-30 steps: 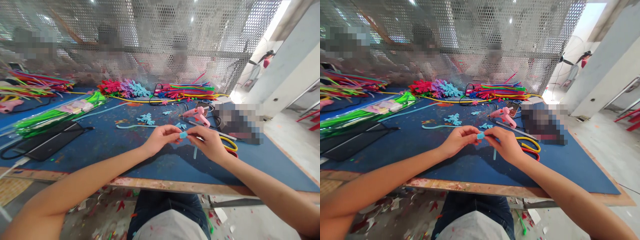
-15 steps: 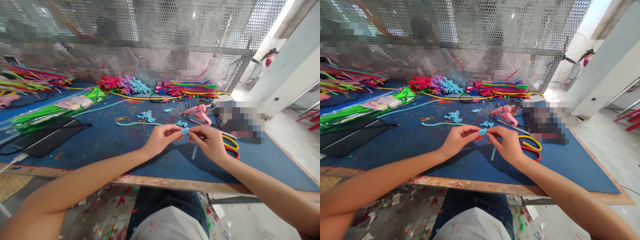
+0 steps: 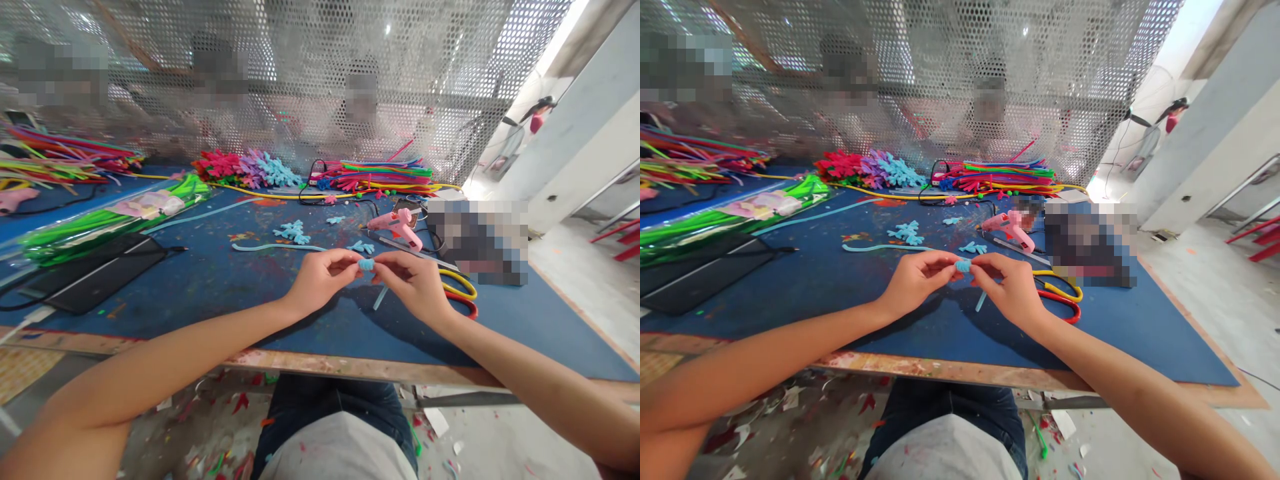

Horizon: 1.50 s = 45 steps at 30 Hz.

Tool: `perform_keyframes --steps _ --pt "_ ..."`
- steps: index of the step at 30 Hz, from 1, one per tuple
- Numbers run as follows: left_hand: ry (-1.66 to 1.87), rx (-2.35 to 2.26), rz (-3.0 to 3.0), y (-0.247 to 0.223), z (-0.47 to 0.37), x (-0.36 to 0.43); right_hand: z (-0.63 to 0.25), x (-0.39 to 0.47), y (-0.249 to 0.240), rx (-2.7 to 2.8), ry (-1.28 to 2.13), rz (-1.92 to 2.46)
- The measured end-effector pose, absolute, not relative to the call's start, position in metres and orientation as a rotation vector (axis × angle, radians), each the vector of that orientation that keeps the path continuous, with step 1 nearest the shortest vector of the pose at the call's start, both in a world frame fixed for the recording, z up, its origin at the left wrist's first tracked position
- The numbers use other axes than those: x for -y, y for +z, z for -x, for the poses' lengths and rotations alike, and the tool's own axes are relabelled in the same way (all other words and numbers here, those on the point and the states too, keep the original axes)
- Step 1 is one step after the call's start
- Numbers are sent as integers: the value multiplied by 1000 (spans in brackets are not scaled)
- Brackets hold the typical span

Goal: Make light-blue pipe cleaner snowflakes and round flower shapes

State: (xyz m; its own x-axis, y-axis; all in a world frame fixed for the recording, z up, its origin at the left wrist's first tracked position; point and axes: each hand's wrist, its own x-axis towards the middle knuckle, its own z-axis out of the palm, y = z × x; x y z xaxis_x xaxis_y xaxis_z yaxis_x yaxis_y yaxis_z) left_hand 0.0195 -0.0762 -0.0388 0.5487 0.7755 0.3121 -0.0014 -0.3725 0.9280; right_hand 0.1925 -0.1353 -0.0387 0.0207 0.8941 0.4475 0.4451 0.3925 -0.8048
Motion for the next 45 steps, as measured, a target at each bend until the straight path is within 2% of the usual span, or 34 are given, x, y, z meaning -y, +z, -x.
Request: perform_keyframes --steps 11,20,26,32,45 --pt "1168 -751 -2326 -35 -18 82 -188 141 -35 1703 559 1404" --pt "912 -726 -1969 -38 -20 76 -190 133 -36 1566 824 1271" --pt "938 -713 -2167 -36 -19 80 -188 139 -34 1620 726 1262" --pt "1087 -648 -2394 -37 -18 80 -187 145 -28 1795 375 1207" --pt "993 -757 -2316 -44 -49 69 -227 127 -40 1755 506 1373"
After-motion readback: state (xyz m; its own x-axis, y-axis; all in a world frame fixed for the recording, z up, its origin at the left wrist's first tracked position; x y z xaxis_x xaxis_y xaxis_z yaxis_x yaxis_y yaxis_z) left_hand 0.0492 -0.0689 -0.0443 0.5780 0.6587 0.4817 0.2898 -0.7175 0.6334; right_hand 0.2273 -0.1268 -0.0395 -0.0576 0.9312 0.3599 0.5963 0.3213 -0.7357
